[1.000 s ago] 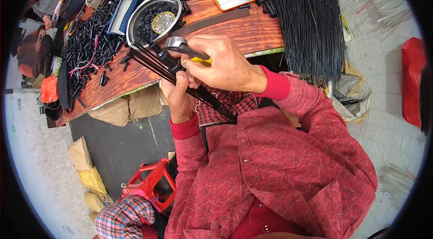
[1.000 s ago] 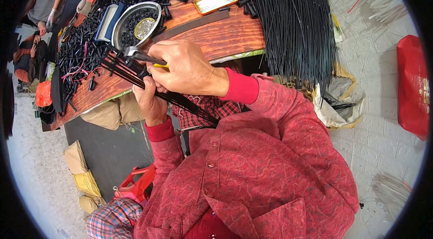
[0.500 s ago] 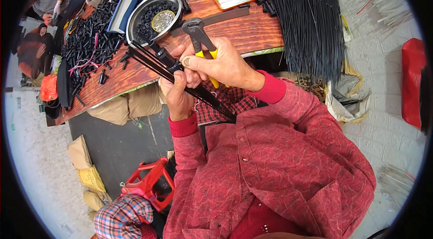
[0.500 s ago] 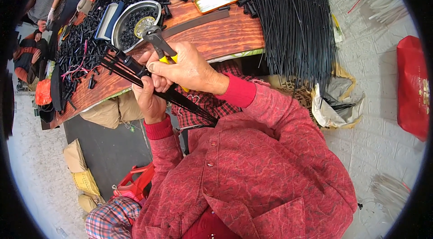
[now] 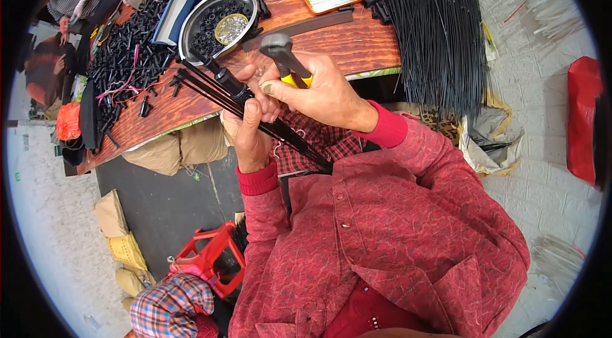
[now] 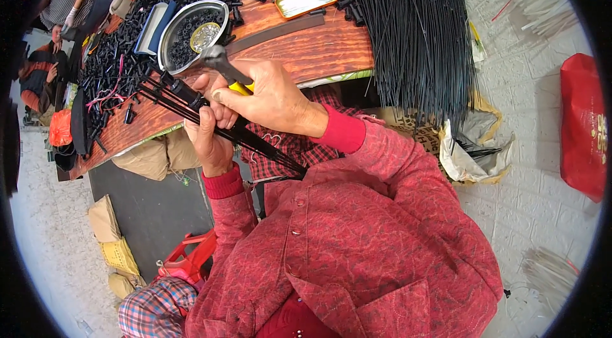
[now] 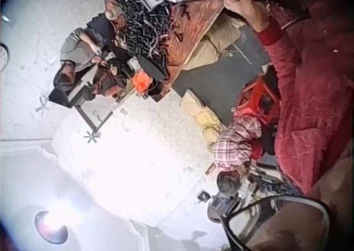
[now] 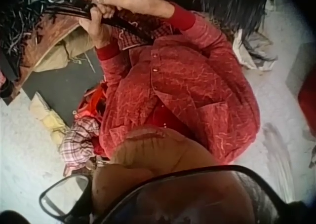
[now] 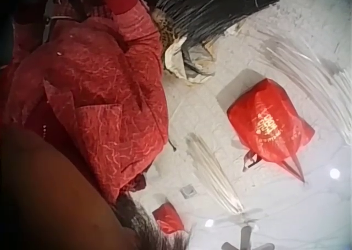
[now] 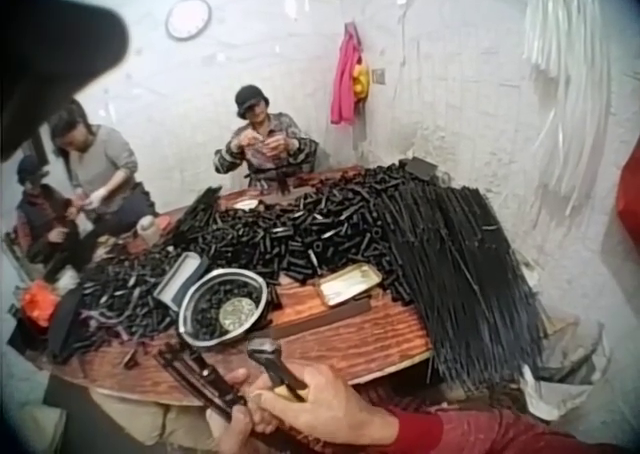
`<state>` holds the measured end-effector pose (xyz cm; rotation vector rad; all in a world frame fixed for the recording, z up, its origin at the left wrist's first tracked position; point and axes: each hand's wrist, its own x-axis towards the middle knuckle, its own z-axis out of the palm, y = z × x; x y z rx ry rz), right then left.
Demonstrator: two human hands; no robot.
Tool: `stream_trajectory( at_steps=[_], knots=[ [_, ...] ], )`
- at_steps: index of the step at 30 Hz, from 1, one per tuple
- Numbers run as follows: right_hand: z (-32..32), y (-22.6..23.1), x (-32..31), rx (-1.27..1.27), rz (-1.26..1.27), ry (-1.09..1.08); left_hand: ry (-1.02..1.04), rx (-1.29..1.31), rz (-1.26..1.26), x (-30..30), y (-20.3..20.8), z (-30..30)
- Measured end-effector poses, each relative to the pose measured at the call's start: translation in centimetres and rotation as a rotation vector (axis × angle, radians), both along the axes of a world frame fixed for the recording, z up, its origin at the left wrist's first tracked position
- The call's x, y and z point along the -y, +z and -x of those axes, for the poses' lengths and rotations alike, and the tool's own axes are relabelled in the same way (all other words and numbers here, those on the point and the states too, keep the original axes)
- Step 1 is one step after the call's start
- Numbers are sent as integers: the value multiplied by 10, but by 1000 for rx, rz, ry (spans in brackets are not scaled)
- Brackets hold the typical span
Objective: Stripping and bundling electrical wires at a production table.
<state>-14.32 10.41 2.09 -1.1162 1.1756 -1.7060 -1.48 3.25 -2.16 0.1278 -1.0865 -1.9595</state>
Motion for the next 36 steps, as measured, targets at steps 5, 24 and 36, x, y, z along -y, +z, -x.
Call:
stream_trajectory(
  at_steps=[5, 24, 36],
  knots=[
    [15, 4, 0, -823, 326, -229, 91, 101, 2, 0, -1, 0],
    [23, 21, -11, -1458, 395, -282, 200, 245, -25, 1, 5, -2],
    [63, 69, 4, -484, -624, 772, 1, 162, 27, 0, 12, -8]
  ],
)
